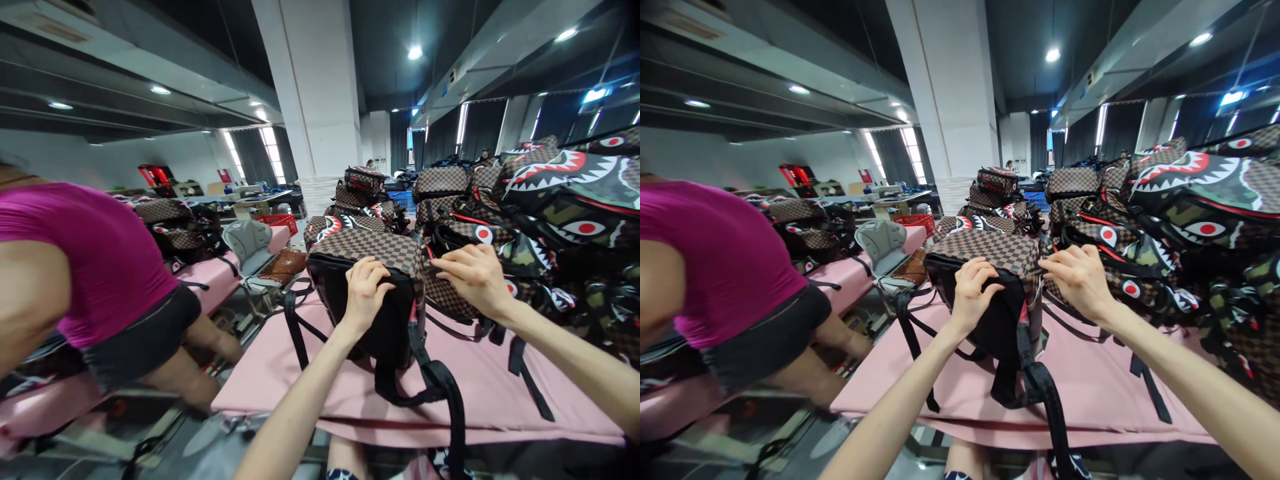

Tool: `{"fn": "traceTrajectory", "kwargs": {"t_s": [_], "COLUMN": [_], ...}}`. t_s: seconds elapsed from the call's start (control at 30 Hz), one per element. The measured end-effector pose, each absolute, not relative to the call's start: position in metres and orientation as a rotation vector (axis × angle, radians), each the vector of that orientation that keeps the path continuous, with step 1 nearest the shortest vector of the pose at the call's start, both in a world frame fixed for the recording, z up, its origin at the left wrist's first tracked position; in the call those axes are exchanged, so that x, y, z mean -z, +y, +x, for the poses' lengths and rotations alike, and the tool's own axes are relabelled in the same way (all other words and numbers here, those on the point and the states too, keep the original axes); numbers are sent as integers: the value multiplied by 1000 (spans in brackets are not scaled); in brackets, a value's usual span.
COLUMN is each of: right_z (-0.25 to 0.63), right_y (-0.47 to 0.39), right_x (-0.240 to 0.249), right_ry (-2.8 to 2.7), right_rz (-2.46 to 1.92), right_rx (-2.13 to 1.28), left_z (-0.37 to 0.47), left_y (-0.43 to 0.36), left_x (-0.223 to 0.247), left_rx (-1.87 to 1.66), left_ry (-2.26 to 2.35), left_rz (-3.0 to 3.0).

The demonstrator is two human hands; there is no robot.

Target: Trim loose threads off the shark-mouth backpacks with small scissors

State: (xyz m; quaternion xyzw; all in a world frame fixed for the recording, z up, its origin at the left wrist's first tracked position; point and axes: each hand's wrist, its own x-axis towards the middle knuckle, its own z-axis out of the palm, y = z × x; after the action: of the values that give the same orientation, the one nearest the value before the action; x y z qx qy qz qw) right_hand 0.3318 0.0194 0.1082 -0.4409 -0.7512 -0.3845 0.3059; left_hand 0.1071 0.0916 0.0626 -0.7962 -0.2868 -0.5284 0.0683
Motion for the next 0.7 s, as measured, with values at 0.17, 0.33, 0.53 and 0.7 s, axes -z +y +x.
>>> {"fn": "traceTrajectory", "kwargs": {"t_s": [0.17,0.33,0.53,0.7], "right_z": [328,322,325,323], "right_y": [22,28,28,27], "right_x": [-83,-84,-86,-89], "right_ry": [-1915,-1953,-1974,-1999], "right_rz": [-1102,-1078,-1048,-1020], "right_rx": [1015,1092,1164,1223], "left_z": [107,110,113,113], "left_y": [93,91,92,91], "left_x": [-63,-63,-61,-62], "left_rx": [1596,1582,1556,1574], "left_ry": [-845,-845,-880,-849], "left_rz": [-2391,-2381,-2374,-2370]}}
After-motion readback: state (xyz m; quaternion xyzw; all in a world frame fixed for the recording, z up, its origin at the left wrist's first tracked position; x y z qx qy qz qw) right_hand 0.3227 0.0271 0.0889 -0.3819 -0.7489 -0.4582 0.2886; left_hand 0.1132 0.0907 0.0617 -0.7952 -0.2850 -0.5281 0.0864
